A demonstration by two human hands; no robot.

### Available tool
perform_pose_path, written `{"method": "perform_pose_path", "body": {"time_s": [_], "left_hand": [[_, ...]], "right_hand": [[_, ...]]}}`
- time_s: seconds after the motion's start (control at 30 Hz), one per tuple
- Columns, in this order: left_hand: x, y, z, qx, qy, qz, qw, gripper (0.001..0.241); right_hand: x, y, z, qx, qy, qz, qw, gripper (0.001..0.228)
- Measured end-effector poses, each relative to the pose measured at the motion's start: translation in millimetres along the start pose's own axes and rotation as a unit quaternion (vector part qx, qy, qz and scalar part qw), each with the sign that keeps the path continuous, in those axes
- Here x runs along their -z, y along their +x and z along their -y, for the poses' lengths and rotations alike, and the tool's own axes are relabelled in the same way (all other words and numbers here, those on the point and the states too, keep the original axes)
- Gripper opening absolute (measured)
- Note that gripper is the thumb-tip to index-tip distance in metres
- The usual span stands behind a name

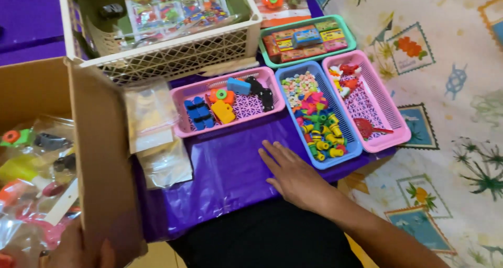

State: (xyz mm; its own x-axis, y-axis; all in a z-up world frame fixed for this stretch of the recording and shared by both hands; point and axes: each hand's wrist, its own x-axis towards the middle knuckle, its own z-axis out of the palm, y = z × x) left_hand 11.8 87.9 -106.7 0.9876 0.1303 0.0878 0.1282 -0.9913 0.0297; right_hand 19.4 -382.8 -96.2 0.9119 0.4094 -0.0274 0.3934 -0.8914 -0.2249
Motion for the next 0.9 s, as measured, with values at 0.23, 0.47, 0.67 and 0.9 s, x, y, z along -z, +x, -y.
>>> {"method": "perform_pose_path", "body": {"time_s": [0.23, 0.47, 0.67, 0.9], "left_hand": [[70, 11, -47, 0.077, -0.085, 0.126, 0.985, 0.072], [96, -13, -82, -0.038, 0.026, -0.011, 0.999, 0.066], [113, -16, -160, -0.197, -0.276, -0.258, 0.905, 0.030], [9, 30, -185, -0.195, -0.344, -0.245, 0.885, 0.035]], "right_hand": [[-30, 30, 6, -0.034, -0.084, 0.038, 0.995, 0.059], [-23, 75, 39, -0.067, -0.192, 0.066, 0.977, 0.065], [19, 108, 72, 0.009, -0.013, 0.002, 1.000, 0.025], [21, 118, 85, 0.063, 0.012, -0.066, 0.996, 0.017]]}}
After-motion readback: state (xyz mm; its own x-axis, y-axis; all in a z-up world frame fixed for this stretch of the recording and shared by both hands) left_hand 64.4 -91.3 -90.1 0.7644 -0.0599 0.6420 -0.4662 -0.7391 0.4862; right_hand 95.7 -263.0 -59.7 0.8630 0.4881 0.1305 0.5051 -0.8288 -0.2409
